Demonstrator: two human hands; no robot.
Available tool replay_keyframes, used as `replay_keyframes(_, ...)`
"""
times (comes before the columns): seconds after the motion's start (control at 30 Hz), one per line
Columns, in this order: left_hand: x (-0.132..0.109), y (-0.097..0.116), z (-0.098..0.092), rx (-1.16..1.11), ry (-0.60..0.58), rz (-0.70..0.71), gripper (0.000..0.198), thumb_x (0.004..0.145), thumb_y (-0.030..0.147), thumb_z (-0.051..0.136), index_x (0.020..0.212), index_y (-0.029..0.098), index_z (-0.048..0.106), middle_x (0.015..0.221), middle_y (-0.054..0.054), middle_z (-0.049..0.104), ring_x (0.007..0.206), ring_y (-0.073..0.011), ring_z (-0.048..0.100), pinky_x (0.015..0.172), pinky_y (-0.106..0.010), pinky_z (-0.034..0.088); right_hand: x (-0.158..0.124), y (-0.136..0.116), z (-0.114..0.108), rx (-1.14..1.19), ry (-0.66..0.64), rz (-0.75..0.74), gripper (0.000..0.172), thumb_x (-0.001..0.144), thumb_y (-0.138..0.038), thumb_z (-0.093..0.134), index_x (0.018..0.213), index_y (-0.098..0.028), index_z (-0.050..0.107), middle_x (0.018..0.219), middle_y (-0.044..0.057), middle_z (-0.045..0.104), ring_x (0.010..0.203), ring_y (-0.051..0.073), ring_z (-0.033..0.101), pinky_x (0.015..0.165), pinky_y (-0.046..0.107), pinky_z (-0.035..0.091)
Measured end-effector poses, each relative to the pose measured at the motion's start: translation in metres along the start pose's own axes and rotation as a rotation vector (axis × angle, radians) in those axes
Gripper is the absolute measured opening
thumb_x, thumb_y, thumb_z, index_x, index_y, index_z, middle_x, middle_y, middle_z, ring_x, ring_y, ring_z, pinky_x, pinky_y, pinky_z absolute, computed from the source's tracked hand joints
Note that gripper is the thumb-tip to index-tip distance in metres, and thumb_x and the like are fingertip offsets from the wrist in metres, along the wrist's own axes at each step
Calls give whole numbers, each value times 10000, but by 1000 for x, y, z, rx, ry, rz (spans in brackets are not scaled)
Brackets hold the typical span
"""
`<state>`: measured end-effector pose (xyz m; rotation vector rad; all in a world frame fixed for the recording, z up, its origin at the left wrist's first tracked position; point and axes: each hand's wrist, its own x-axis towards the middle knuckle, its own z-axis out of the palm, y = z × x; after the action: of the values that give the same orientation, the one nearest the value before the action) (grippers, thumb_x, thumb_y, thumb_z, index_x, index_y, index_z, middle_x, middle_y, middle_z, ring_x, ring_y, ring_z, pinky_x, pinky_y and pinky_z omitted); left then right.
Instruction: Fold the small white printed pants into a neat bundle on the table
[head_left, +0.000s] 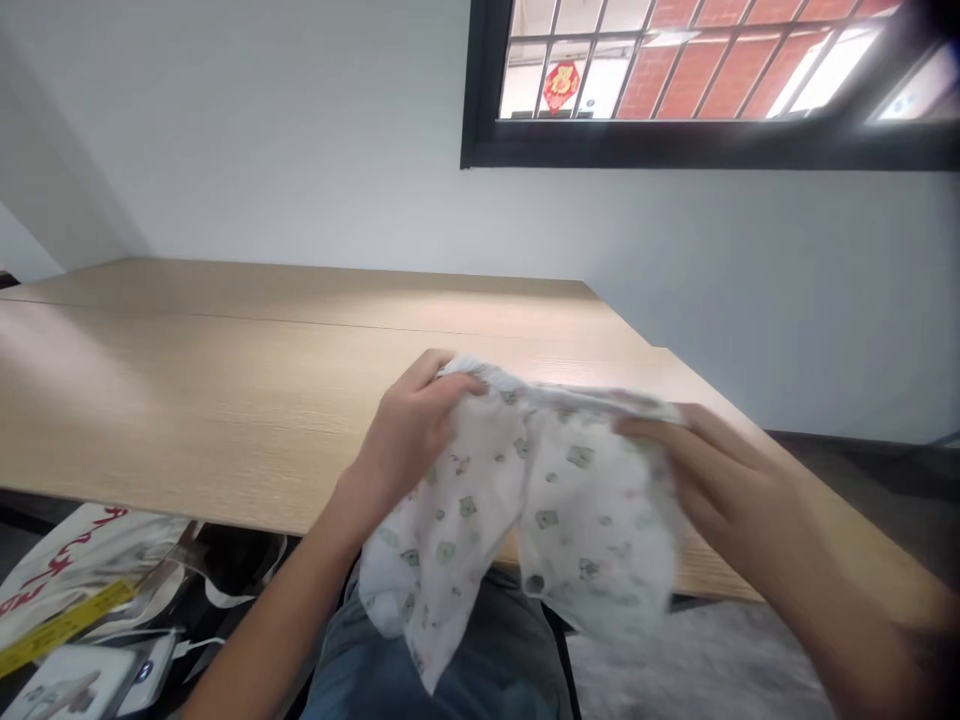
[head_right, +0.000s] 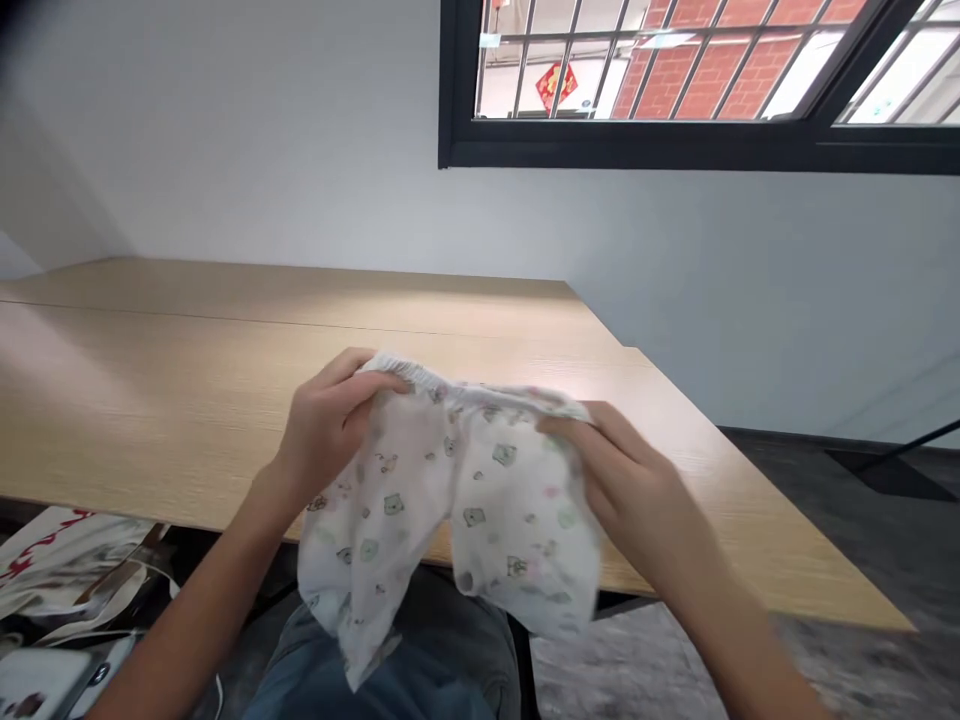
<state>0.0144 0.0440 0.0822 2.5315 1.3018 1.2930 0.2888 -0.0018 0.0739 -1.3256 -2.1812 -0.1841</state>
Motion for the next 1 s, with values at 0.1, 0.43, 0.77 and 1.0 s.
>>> replay_keyframes(0.1,-10,-47,14,148,-402,-216,380,853,117,259,1119,249,497,1214,7,421,1124,-134,394,990,-320,404,39,12,47,74,-274,-5,388,832,-146,265,1069,-191,569,945,83,528,819,151,528,680,266,434)
replay_keyframes(0.43,11,-129,57,211,-736,-398,557,846,484,399,1316,221,255,1337,-97,235,1282,-262,188,1120,-570,180,110,44,131,-184,-752,232,505,927,-366,121,1416,-261,192,1327,66,397,1195,287,307,927,461,293)
replay_keyframes(0.77,43,-144,77,282,-572,-399,530,848,488,363,1314,256,257,1402,-56,39,1311,-288,43,1113,-620,39,145,50,153,-344,-596,497,494,929,-450,125,1407,-360,212,1453,42,164,1273,396,204,959,559,203)
replay_keyframes(1.0,7,-82,51,99,-738,-72,452,886,422,138,1225,276,397,1254,14,403,1157,-128,392,1059,-343,377,116,-13,143,8,-561,-58,563,944,-426,24,1396,-235,300,1426,-12,240,1336,218,137,1083,438,120)
